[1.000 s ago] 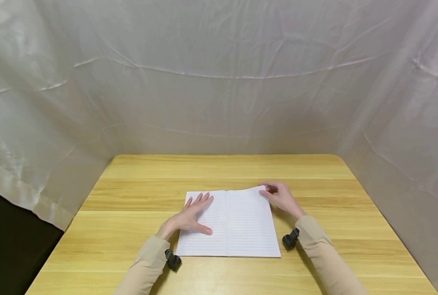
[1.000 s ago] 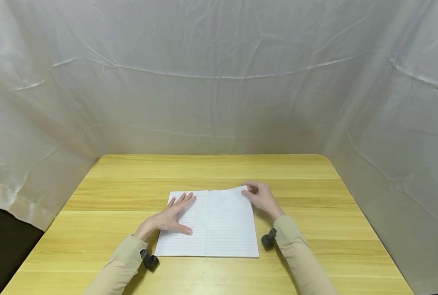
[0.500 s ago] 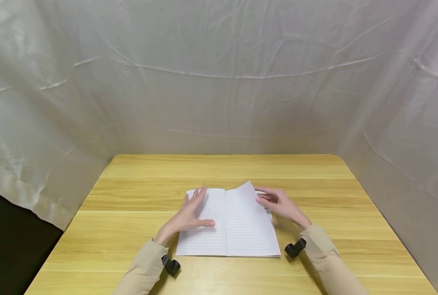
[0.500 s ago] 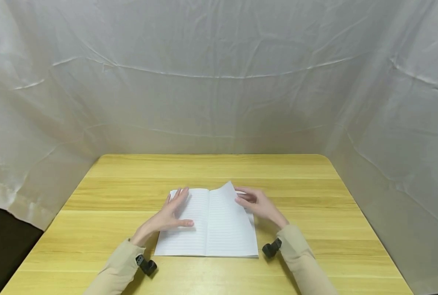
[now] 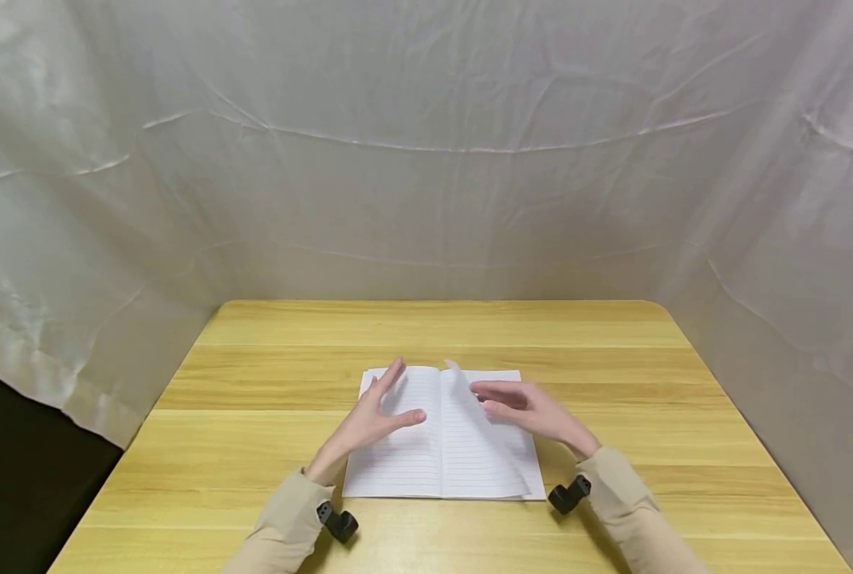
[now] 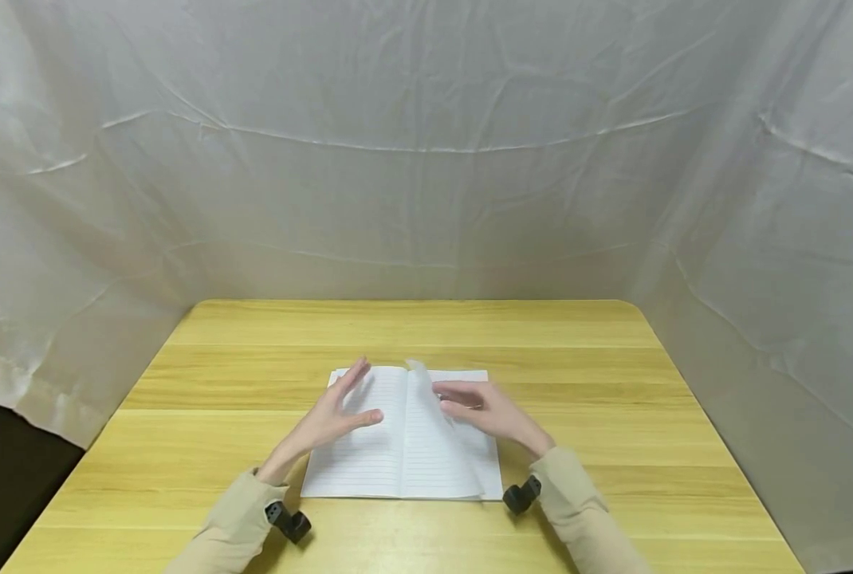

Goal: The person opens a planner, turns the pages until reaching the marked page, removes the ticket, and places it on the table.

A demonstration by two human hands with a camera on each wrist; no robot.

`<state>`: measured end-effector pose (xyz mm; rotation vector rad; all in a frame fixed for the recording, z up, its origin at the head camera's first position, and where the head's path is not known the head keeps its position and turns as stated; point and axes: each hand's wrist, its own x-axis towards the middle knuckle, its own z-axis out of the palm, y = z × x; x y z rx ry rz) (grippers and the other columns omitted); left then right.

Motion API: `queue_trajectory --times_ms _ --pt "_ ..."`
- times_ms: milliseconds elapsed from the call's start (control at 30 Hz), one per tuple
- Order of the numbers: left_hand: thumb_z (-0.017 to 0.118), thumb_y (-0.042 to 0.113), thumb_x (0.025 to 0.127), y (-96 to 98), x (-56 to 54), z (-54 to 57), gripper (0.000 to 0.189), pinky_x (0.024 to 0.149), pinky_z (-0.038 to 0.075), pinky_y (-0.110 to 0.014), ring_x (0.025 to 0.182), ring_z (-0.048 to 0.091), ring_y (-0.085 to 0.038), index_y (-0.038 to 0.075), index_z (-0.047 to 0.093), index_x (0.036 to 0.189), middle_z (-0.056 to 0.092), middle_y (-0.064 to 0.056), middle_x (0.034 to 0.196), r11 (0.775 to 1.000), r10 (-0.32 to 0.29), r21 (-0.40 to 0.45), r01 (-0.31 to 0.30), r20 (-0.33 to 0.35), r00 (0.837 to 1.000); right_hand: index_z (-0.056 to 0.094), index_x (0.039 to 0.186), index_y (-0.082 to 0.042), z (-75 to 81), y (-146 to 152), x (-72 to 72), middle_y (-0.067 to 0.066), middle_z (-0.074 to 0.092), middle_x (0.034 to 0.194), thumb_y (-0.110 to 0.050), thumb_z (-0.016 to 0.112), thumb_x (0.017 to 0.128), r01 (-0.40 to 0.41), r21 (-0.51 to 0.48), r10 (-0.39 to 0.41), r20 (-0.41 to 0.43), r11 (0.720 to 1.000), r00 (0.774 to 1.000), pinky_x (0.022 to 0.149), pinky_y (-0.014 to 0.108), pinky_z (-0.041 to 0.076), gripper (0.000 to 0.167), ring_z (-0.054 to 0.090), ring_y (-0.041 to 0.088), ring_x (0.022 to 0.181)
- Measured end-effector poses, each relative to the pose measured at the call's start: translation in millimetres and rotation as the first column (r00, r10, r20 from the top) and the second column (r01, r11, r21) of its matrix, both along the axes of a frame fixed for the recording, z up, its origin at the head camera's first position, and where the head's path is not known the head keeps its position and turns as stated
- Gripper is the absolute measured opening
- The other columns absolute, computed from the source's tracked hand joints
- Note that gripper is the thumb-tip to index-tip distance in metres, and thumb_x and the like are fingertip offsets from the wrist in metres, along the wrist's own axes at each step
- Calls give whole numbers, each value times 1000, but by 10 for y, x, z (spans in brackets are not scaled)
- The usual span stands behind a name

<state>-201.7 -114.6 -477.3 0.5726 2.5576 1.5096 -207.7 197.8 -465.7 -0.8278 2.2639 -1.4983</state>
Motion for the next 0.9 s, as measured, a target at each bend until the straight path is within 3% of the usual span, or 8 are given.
queue_trajectory --times_ms 100,233,333,467,700,900 --pt "82 31 84 26 8 13 106 130 2 -54 153 29 -31 1 16 160 34 -19 163 999 5 34 -5 16 1000 54 144 -2 -7 -38 12 21 56 146 -21 60 102 -13 27 14 -33 1000 999 105 22 51 46 56 40 133" --pt "83 30 84 50 23 28 107 128 15 -55 153 31 -32 3 14 161 37 -19 161 997 -5 79 1 48 999 56 142 -2 -24 -83 22 19 58 144 -20 60 102 -21 36 22 -51 999 998 108 20 47 44 54 37 136" --pt "82 30 85 64 26 38 106 126 23 -56 152 32 -32 4 14 161 38 -19 161 994 -11 113 4 66 998 56 142 -1 -32 -106 27 19 58 144 -19 60 102 -31 35 32 -51 999 998 111 30 48 44 52 38 137" --pt "80 28 87 85 15 51 103 126 24 -54 152 33 -30 3 14 161 39 -17 160 991 -18 133 10 63 998 55 142 1 -28 -131 32 20 57 146 -20 60 102 -43 42 46 -52 998 998 111 45 46 46 52 40 137" --pt "81 29 86 111 25 79 103 126 23 -56 150 37 -29 10 14 163 38 -15 160 988 -13 156 0 81 997 56 142 -2 -2 -195 48 16 58 146 -23 59 102 -46 100 57 -107 994 993 112 48 46 45 55 37 135" --pt "80 23 87 124 15 61 100 123 28 -58 144 43 -39 6 16 162 39 -22 158 982 13 188 -24 55 998 56 142 -4 2 -240 51 15 57 147 -25 56 104 -59 131 75 -120 990 990 113 53 44 44 54 37 137"
